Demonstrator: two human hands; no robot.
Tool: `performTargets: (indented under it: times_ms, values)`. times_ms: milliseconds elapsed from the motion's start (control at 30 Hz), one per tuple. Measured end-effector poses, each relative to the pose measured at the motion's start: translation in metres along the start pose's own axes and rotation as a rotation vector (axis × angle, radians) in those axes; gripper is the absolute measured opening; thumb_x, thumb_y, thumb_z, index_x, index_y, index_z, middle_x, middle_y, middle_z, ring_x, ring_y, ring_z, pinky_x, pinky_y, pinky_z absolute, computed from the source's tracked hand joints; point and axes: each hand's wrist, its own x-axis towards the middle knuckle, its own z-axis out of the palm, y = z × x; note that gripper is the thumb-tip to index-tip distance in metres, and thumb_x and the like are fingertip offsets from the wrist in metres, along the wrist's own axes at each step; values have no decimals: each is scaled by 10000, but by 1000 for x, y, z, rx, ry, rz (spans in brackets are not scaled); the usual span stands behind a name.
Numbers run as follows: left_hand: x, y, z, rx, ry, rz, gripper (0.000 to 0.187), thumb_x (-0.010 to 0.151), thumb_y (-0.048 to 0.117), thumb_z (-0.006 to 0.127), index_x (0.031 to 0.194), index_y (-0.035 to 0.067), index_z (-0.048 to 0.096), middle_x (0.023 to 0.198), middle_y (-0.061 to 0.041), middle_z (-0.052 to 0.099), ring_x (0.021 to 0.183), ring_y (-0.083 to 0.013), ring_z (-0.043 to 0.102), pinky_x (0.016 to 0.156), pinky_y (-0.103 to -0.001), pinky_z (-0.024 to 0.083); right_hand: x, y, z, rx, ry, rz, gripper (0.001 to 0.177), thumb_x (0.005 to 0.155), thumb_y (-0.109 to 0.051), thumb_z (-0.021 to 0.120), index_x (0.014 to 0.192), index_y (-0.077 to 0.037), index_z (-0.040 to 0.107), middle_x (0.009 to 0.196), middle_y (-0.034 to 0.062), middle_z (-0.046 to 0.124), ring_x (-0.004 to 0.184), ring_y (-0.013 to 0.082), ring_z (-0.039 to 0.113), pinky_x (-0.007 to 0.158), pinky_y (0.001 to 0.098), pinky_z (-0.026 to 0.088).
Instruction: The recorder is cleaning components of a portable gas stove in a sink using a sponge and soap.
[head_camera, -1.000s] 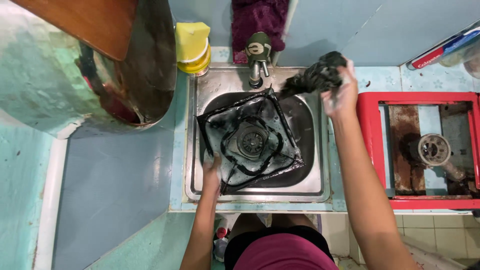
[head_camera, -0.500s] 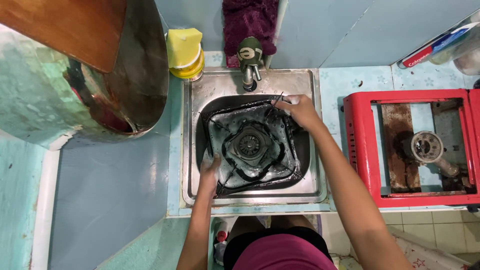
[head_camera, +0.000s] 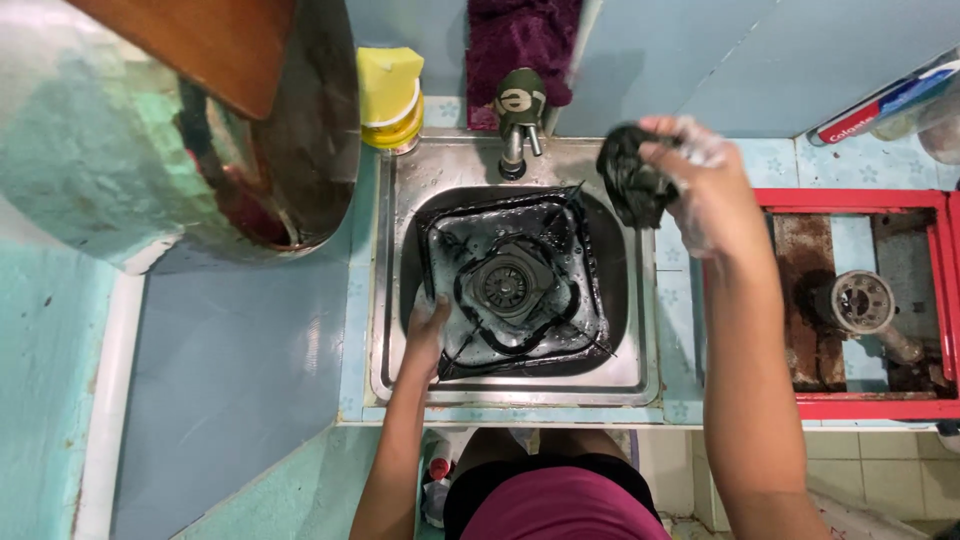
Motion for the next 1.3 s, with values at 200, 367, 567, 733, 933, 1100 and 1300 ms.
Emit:
performTargets:
  times_ms: [200,367,567,733,933,1100,1300]
  values:
    - [-2,25,22,41,-25,15,375,968,368,630,1197,71,618,1077,33,670,1001,-72,578,919,-244,437,-24,11,45,-128,-31,-481,252,910,41,561,1133,-75,577,1140,53,581,933,147,610,743,302,563]
    - [26,-60,-2,202,-88,-8,505,1074,393,648,878,-63,560,816,-33,487,773,-151,409,715,-342,389,10,134,65,-834,-75,-663,224,892,-46,624,1109,-84,665,1171,136,651,1019,286,605,889,460,486]
    - [3,11,36,201,-179,111,324,987,379,636,1001,55,618,846,50,575,780,-64,496,723,-258,441,44,168,80,-1259,-332,-850,391,806,5,616,1163,-100,737,1358,146,625,1319,375,552,1093,542,403]
    - [12,-15,29,0,-192,17,342,1048,322,666,979,-3,581,823,21,502,741,-90,433,665,-279,374,47,147,93,-1259,-467,-676,480,732,49,583,1139,-133,761,1473,119,562,1272,369,551,1079,456,448]
    - [1,9,34,30,-233,-14,391,991,318,648,1217,2,606,897,19,585,800,-86,496,745,-257,435,43,147,91,-1372,-521,-765,351,836,-64,616,1102,-218,786,1452,113,577,1262,341,558,1029,456,481]
    - [4,18,40,99,-236,90,579,977,351,658,1398,0,470,1245,-33,640,1127,-121,569,1002,-258,424,48,135,96,-1436,-410,-536,435,886,-55,560,1236,-251,729,1293,200,617,1084,362,646,856,483,551]
    - [8,10,39,17,-252,57,565,989,373,669,1364,-36,562,1198,-62,671,1077,-148,594,981,-287,462,49,154,80,-1238,-405,-541,605,840,40,487,1378,-164,676,1317,238,610,970,372,692,817,452,594]
